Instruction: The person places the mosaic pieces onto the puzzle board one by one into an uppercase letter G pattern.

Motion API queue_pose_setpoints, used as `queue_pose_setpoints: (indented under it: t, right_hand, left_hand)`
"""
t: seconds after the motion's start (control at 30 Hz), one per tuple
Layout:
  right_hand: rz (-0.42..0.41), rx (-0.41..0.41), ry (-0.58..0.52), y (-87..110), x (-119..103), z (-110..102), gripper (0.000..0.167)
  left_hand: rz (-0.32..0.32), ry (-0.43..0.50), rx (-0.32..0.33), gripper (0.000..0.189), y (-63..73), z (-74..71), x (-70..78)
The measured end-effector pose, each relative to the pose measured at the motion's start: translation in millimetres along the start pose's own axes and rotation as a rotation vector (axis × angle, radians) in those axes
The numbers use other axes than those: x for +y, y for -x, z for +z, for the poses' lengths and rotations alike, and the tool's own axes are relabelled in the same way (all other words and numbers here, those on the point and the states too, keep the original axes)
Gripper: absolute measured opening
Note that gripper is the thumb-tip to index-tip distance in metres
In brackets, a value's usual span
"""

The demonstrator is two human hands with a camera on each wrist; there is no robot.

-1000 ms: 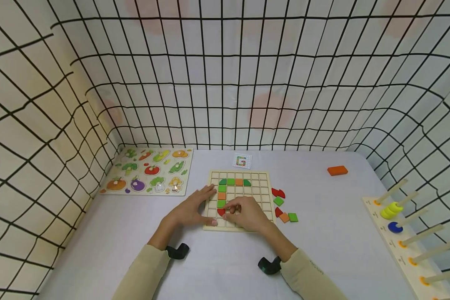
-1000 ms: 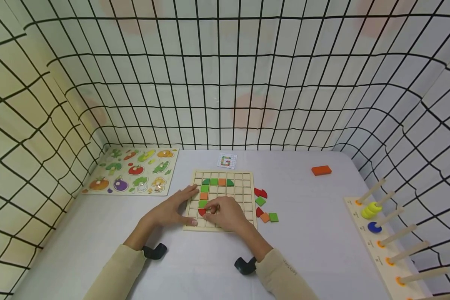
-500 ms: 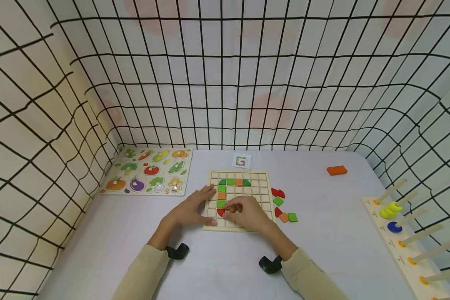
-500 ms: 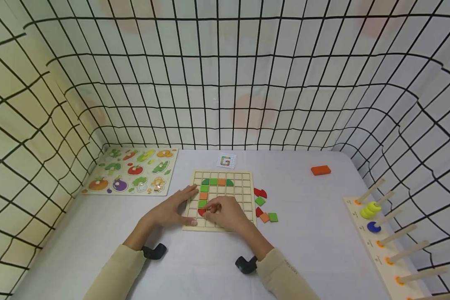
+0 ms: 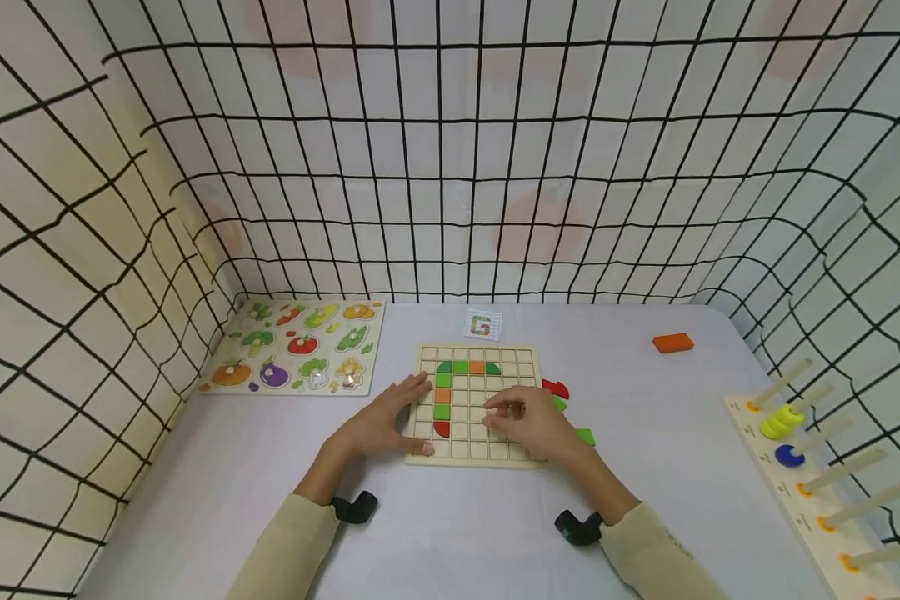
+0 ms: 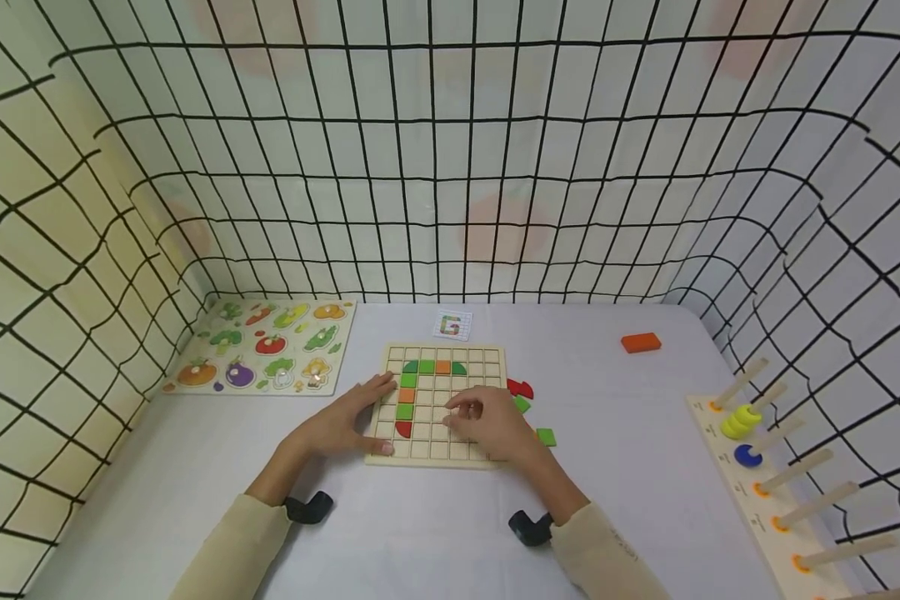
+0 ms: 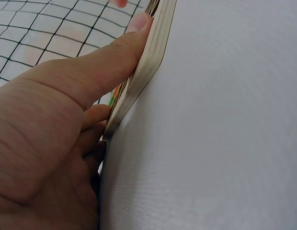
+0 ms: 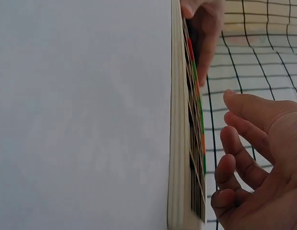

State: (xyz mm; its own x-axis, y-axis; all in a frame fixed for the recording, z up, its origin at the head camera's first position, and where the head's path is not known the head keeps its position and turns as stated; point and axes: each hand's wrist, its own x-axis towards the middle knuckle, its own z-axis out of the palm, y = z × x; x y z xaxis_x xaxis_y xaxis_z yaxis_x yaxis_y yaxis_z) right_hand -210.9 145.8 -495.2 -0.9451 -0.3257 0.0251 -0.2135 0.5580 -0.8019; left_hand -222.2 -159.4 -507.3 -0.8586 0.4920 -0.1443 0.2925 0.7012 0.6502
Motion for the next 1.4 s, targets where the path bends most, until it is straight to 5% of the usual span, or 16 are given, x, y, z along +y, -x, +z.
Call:
queue_pose_setpoints:
  t: [0.63, 1.1, 1.4]
  right_hand:
    - [0.131, 0.104, 0.159, 47.2, 55, -87, 0.032]
    - [0.072, 0.003, 0.2, 64.4, 79, -106, 0.047]
    - [0.058, -0.018, 0.205, 69.1, 92, -107, 0.036]
  left_hand:
    - [0.019, 0.006, 0.004, 0.107, 6.7, -3.2, 3.3]
    - [0.016, -0.004, 0.005, 0.108, 4.5, -2.9, 1.0]
    - [0.026, -0.014, 0.0, 0.108, 2.5, -0.5, 0.9]
